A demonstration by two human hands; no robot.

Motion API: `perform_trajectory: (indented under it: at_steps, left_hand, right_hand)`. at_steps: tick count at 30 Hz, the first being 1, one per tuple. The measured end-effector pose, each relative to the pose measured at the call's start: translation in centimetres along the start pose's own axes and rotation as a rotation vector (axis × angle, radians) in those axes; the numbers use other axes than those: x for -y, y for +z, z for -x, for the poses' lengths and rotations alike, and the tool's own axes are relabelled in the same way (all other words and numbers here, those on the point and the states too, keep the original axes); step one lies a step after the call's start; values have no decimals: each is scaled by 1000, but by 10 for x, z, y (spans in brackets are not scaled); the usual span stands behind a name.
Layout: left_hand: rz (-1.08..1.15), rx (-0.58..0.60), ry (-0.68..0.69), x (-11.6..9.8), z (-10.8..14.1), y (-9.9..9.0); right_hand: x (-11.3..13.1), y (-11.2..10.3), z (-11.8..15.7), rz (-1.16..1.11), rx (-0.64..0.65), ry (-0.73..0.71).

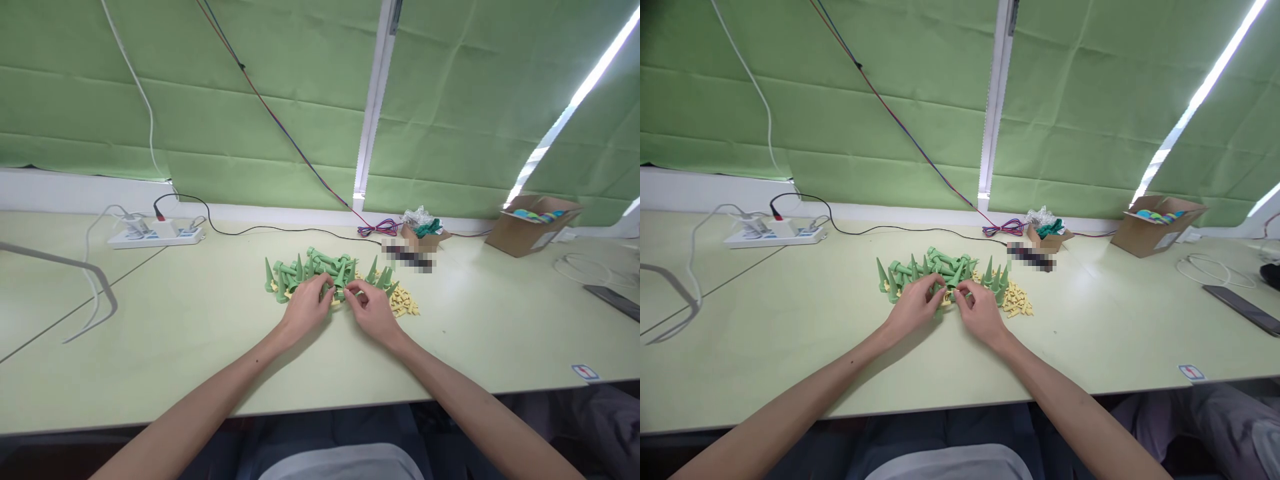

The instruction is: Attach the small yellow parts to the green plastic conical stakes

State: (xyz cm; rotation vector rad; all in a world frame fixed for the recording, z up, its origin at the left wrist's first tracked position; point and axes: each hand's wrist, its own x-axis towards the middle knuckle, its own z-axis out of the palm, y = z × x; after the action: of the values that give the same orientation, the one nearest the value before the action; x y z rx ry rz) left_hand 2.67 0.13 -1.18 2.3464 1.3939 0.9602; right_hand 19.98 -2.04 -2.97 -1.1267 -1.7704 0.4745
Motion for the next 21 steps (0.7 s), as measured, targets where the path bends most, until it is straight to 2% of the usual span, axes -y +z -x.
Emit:
perform_trajectory:
  at_steps: [11, 21]
  left_hand:
    - [9, -65, 16, 1, -1, 0]
    - [3, -100, -29, 2, -1, -1]
  right_hand:
    - [0, 0, 0, 5, 37, -17]
    - [1, 0, 0, 14, -6, -17]
